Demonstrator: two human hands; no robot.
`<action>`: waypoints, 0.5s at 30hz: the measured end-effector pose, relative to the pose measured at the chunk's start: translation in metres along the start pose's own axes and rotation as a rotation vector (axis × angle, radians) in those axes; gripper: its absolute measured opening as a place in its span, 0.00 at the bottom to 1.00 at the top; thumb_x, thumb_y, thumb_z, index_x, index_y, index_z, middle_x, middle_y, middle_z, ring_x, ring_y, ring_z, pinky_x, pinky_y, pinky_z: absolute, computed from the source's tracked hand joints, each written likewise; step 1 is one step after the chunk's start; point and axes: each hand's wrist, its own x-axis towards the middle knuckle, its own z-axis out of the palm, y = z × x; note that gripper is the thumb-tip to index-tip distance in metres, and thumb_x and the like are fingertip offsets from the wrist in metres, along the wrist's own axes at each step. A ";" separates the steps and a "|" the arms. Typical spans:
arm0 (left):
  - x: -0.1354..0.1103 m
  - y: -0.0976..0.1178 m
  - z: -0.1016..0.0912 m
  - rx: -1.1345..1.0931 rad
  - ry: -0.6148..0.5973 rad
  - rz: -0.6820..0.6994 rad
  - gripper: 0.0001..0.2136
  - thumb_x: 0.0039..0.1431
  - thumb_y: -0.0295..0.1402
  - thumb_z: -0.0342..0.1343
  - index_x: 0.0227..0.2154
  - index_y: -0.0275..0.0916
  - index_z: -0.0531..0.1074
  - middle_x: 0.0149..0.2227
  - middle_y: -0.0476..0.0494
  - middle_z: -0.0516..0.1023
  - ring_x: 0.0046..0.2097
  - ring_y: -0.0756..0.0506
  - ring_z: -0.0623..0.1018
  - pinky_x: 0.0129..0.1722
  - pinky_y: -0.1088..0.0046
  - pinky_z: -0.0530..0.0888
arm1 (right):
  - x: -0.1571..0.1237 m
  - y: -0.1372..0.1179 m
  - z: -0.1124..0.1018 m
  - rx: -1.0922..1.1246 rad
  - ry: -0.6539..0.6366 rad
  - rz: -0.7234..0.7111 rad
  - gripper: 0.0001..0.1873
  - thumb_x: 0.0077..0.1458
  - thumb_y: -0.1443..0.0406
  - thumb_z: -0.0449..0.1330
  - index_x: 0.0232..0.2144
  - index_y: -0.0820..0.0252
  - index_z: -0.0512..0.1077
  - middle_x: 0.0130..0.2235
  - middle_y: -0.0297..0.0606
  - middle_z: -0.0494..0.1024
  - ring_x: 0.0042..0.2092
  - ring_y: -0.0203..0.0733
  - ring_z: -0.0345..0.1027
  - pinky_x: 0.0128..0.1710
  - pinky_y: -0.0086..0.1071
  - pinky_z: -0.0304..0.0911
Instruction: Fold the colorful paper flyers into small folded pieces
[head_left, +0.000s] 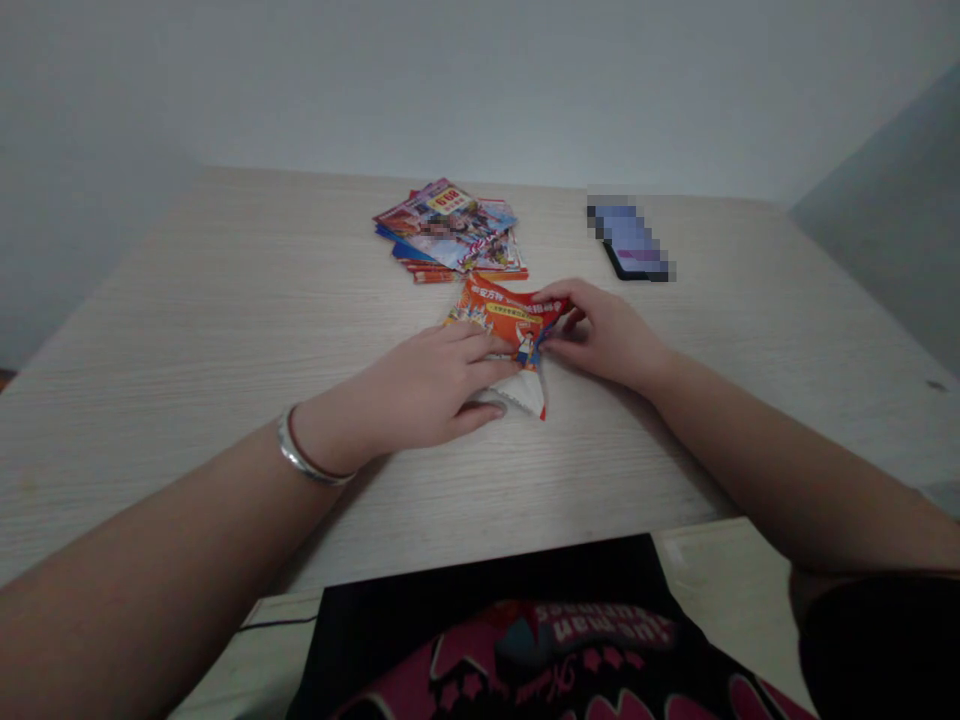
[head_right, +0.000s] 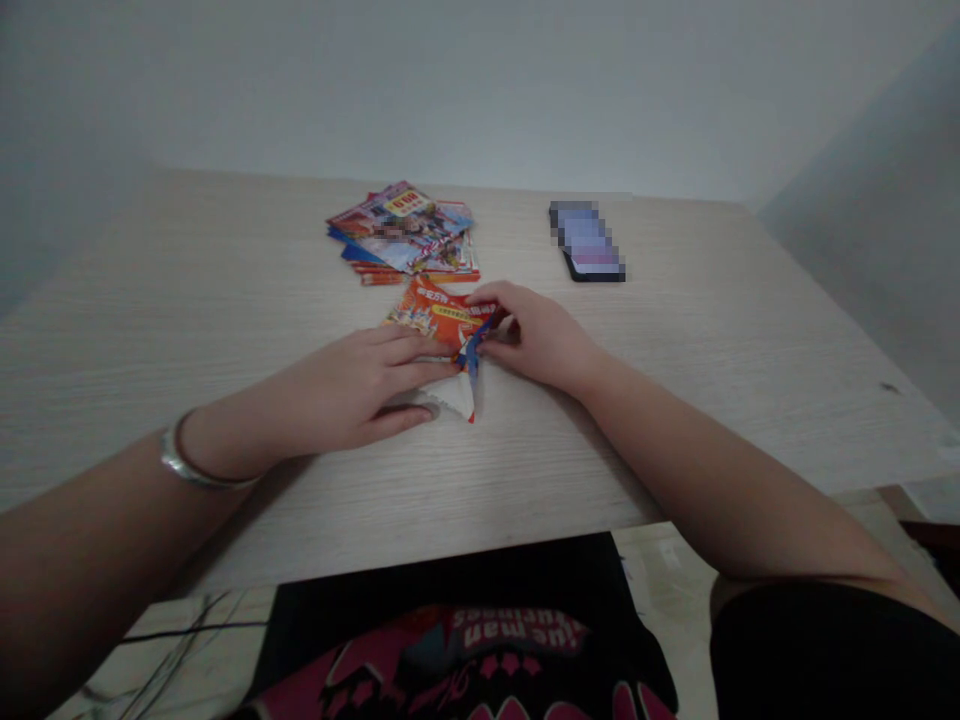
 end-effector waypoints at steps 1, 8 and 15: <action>0.000 -0.001 -0.001 -0.018 0.006 -0.006 0.21 0.69 0.41 0.56 0.59 0.36 0.75 0.58 0.33 0.78 0.58 0.34 0.77 0.61 0.52 0.73 | -0.001 -0.001 0.002 0.062 0.036 0.036 0.31 0.53 0.62 0.68 0.59 0.52 0.70 0.51 0.39 0.80 0.39 0.41 0.74 0.39 0.36 0.73; -0.003 -0.006 0.003 -0.086 0.025 0.003 0.20 0.72 0.40 0.53 0.59 0.33 0.74 0.61 0.31 0.77 0.63 0.35 0.75 0.66 0.55 0.71 | -0.001 -0.007 0.005 0.222 0.006 0.108 0.39 0.57 0.58 0.66 0.68 0.51 0.60 0.51 0.40 0.81 0.39 0.41 0.75 0.40 0.37 0.76; 0.000 -0.004 0.002 -0.126 0.026 -0.018 0.19 0.71 0.38 0.54 0.58 0.35 0.75 0.63 0.31 0.74 0.63 0.36 0.74 0.66 0.56 0.70 | 0.001 -0.013 0.001 0.200 0.067 0.109 0.28 0.55 0.56 0.67 0.58 0.54 0.72 0.58 0.44 0.77 0.43 0.42 0.77 0.37 0.35 0.77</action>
